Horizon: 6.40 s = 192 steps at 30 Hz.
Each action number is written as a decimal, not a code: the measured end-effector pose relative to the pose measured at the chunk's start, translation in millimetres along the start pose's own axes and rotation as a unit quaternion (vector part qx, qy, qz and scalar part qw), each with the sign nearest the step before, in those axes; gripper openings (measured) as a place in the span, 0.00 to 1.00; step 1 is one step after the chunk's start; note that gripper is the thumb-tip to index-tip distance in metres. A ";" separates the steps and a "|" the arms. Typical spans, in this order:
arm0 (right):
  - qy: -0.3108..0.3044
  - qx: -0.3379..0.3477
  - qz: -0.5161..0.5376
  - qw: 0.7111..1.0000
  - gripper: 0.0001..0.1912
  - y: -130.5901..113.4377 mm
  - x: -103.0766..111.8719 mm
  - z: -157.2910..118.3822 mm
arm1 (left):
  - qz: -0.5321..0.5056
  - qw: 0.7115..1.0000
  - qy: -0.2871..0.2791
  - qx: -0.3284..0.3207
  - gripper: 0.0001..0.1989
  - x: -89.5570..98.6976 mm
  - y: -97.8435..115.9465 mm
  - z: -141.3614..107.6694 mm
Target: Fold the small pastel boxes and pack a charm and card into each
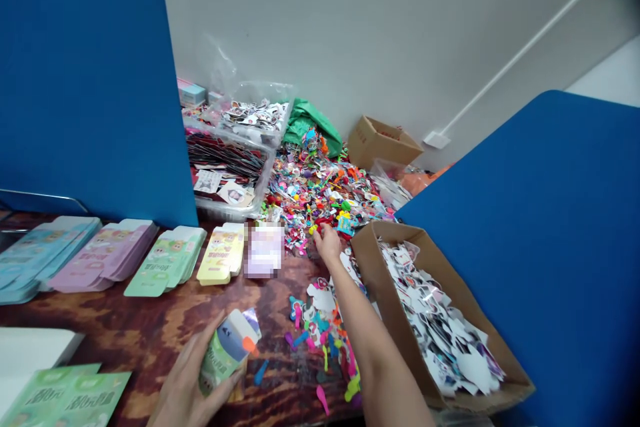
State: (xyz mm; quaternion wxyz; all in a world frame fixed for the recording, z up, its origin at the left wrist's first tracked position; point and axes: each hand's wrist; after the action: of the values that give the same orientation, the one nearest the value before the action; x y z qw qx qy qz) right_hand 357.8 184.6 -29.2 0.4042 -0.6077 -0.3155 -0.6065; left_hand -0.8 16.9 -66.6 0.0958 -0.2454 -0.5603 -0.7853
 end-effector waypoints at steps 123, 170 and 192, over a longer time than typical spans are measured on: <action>0.028 0.420 0.267 0.867 0.17 -76.7 87.3 -239.4 | -0.105 0.994 -0.026 -0.018 0.34 39.2 46.9 -1.8; -0.012 0.445 0.248 0.860 0.33 -94.2 51.6 -259.0 | -0.017 0.999 -0.035 0.023 0.46 41.6 61.2 -0.2; -0.087 0.440 0.301 0.842 0.32 -105.8 41.2 -266.7 | -0.019 0.998 -0.025 0.049 0.49 51.3 60.9 0.4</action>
State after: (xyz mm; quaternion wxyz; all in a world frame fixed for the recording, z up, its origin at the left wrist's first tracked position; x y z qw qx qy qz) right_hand 139.5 -2.7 6.6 0.7624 -0.4813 -0.3845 -0.1980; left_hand -19.0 2.2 9.5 0.0784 -0.2491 -0.6054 -0.7519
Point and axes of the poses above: each hand's wrist, its own z-axis towards the middle knuckle, its own x-axis out of the back of the hand, y = z × x, and after that the axes turned 15 degrees about -z, right-handed
